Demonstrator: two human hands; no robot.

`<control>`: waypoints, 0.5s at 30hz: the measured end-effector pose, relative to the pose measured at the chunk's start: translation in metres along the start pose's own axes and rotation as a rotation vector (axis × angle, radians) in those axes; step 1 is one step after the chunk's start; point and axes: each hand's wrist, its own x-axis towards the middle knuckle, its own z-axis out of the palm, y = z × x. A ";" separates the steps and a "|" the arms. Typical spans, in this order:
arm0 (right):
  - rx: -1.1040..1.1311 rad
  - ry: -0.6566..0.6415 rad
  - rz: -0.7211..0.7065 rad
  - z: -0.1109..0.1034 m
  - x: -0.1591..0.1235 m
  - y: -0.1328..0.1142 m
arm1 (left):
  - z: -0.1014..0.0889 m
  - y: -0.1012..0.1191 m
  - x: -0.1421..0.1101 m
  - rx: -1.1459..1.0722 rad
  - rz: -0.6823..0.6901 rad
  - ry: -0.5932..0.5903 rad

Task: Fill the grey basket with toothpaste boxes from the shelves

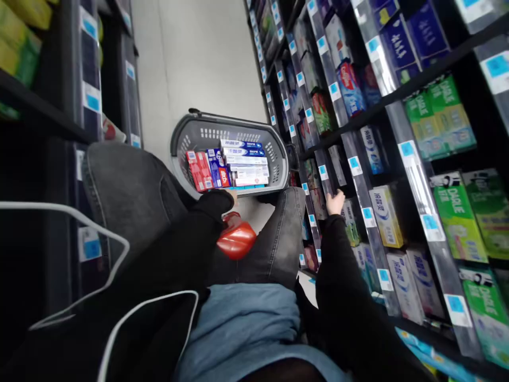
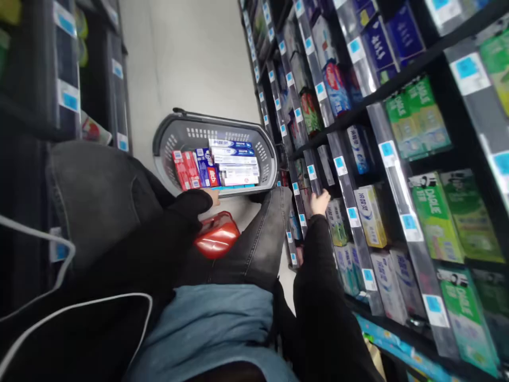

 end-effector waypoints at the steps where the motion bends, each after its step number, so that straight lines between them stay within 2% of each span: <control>1: -0.024 0.011 0.023 -0.004 0.020 0.004 | -0.005 0.004 0.000 -0.001 -0.040 -0.031; 3: -0.073 0.012 0.054 -0.008 0.059 0.010 | -0.014 0.013 -0.003 -0.011 -0.061 -0.042; 6: -0.150 -0.012 0.097 -0.008 0.108 0.019 | -0.024 0.023 -0.008 -0.017 0.039 0.010; 8: -0.200 -0.033 0.131 -0.006 0.133 0.026 | -0.026 0.024 -0.010 -0.028 0.065 -0.009; 13: -0.238 -0.047 0.272 0.003 0.171 0.046 | -0.017 0.015 -0.003 -0.027 -0.079 -0.115; 15: -0.254 -0.060 0.309 0.006 0.178 0.054 | -0.011 0.013 0.000 -0.092 -0.076 -0.129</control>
